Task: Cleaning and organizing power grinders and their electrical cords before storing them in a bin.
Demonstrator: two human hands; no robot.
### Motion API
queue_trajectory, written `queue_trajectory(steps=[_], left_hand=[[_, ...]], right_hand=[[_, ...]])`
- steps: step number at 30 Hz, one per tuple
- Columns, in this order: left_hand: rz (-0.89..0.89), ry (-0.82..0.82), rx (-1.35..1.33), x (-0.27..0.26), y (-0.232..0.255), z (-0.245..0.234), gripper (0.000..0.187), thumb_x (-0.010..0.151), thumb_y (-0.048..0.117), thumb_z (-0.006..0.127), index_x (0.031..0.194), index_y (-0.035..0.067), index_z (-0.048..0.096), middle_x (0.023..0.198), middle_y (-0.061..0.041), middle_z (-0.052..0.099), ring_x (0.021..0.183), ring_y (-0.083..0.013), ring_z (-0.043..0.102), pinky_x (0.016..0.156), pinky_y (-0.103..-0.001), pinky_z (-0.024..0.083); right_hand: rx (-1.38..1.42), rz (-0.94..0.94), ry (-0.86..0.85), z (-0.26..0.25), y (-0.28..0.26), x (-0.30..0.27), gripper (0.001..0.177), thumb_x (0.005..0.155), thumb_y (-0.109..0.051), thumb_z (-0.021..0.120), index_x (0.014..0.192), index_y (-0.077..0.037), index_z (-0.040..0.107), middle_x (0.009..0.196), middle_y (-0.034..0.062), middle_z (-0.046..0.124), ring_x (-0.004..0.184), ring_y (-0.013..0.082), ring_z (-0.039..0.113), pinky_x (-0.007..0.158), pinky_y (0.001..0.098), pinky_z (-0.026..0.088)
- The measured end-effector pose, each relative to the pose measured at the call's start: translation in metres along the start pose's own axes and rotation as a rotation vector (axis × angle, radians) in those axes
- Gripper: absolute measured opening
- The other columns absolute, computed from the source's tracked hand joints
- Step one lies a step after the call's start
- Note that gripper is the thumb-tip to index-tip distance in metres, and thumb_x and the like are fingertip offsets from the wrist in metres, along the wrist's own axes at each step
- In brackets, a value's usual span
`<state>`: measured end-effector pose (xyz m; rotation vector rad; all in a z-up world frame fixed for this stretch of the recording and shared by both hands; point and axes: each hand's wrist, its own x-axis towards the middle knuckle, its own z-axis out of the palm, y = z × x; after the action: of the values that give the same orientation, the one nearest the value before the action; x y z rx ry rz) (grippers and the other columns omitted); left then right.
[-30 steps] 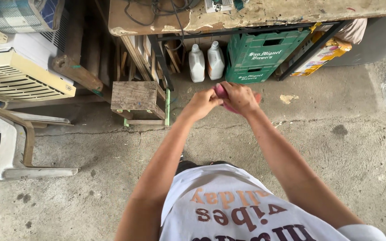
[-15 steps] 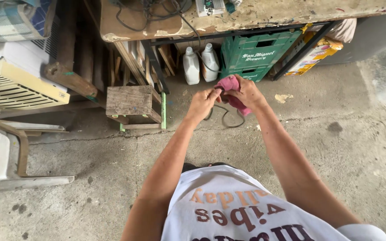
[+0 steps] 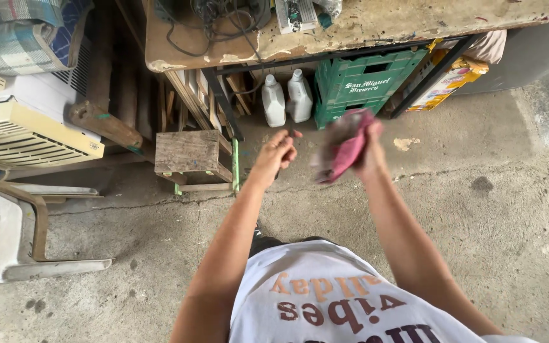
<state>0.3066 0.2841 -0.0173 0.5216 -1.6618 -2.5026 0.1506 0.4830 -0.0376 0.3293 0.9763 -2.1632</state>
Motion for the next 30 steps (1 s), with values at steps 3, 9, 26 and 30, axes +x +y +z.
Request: queue_trajectory(steps=[3,9,26,30], left_hand=[[-0.043,0.001,0.435,0.016,-0.04,0.009,0.025,0.109,0.02,0.045,0.12,0.012,0.066,0.074,0.0,0.064,0.054,-0.0041,0.05,0.047,-0.017,0.038],[-0.375,-0.026,0.926,-0.032,-0.021,0.036,0.043,0.101,0.012,0.04,0.136,0.031,0.056,0.081,-0.001,0.065,0.052,-0.0089,0.047,0.045,-0.022,0.045],[-0.016,-0.063,0.328,0.003,-0.005,-0.01,0.028,0.107,0.023,0.051,0.121,0.015,0.074,0.06,0.006,0.047,0.053,-0.0066,0.038,0.051,-0.019,0.032],[-0.049,-0.084,0.447,0.009,0.019,-0.014,0.03,0.106,0.025,0.05,0.116,0.013,0.076,0.054,0.007,0.045,0.049,-0.0067,0.036,0.047,-0.021,0.029]], right_hand=[[0.004,0.075,-0.092,0.04,0.031,-0.006,0.071,0.092,-0.06,0.046,0.147,-0.014,0.046,0.14,0.0155,0.056,0.128,0.0352,0.053,0.111,0.0518,0.038],[-0.327,0.022,0.221,0.117,-0.021,-0.053,0.073,0.089,-0.058,0.058,0.141,-0.007,0.052,0.128,0.0162,0.069,0.12,0.0289,0.069,0.096,0.044,0.059],[-1.18,-0.225,-0.011,0.029,0.058,0.051,0.066,0.1,-0.063,0.043,0.106,-0.004,0.074,0.076,0.0064,0.071,0.062,0.0164,0.069,0.062,0.0325,0.062],[-1.047,-0.476,0.151,-0.016,0.05,0.114,0.062,0.107,-0.057,0.056,0.1,0.001,0.079,0.082,0.0149,0.074,0.072,0.0119,0.061,0.068,0.0338,0.049]])
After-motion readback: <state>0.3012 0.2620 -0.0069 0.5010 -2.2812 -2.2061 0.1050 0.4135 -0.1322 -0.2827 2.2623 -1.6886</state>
